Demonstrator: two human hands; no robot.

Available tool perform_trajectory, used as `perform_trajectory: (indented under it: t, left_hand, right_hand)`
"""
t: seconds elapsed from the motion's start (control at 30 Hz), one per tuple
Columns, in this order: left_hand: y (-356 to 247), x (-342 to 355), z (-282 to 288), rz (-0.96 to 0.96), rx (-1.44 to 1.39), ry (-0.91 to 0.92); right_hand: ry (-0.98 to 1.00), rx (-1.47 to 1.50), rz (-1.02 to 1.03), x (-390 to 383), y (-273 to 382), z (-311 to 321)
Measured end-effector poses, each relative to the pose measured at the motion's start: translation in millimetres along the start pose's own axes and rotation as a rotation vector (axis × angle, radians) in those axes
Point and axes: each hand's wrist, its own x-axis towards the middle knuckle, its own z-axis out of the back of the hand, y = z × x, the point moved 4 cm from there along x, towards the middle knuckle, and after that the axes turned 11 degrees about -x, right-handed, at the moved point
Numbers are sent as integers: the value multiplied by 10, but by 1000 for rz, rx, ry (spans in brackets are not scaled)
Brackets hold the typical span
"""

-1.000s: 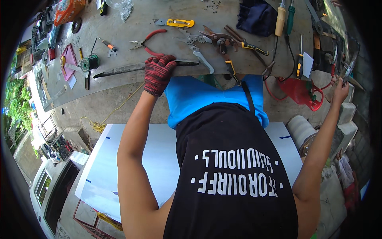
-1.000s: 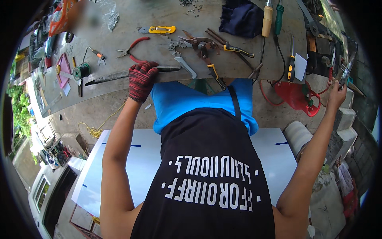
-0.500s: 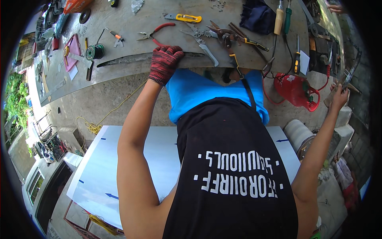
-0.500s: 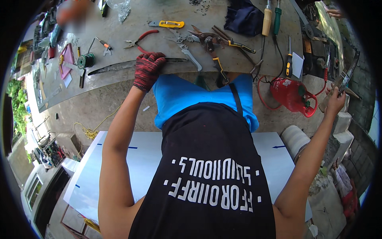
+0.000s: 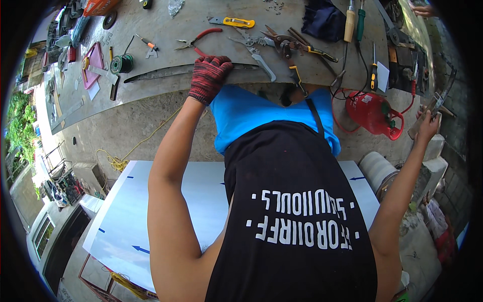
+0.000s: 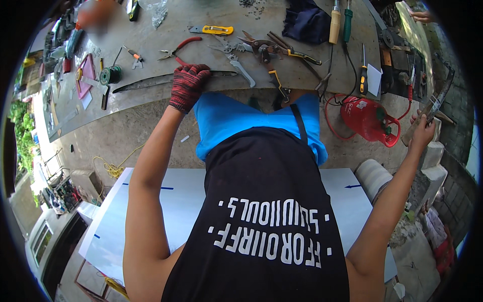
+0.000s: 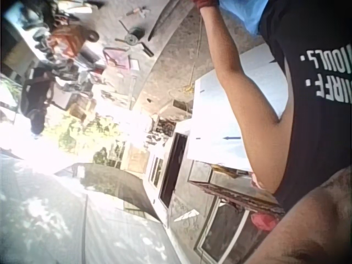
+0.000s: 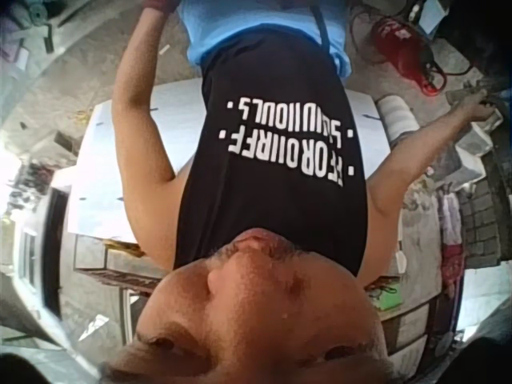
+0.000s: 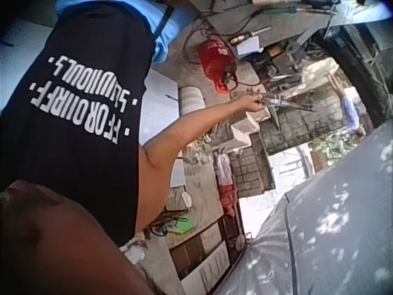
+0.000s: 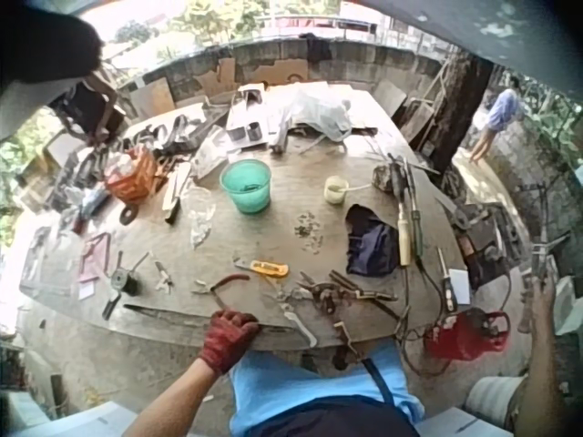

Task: The person is assembling components for a sign, including cleaning or applying adhesive to a metal frame and preparing a metal panel.

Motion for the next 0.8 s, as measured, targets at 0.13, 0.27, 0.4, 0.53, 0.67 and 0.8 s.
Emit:
perform_trajectory:
  t: [0.13,0.27,0.4,0.53,0.67,0.8]
  left_hand:
    - [-3,0,11,-3,4,-3]
    - [-16,5,3,-17,0,-18]
    - [-28,0,34,15,-32,-28]
    - [-34,17,44,-12,-49,-57]
    - [-53,21,69,-24,-57,-75]
    - [-62,4,97,-36,-87,-63]
  right_hand:
    - [-4,2,-31,-69,50,-2]
    - [-4,10,-46,-138,95,4]
    - [-16,2,-56,-197,117,-31]
    - [-13,-33,-62,-193,15,0]
    - [18,-20,-69,-228,-55,-44]
    - [28,-33,-75,-272,-125,-89]
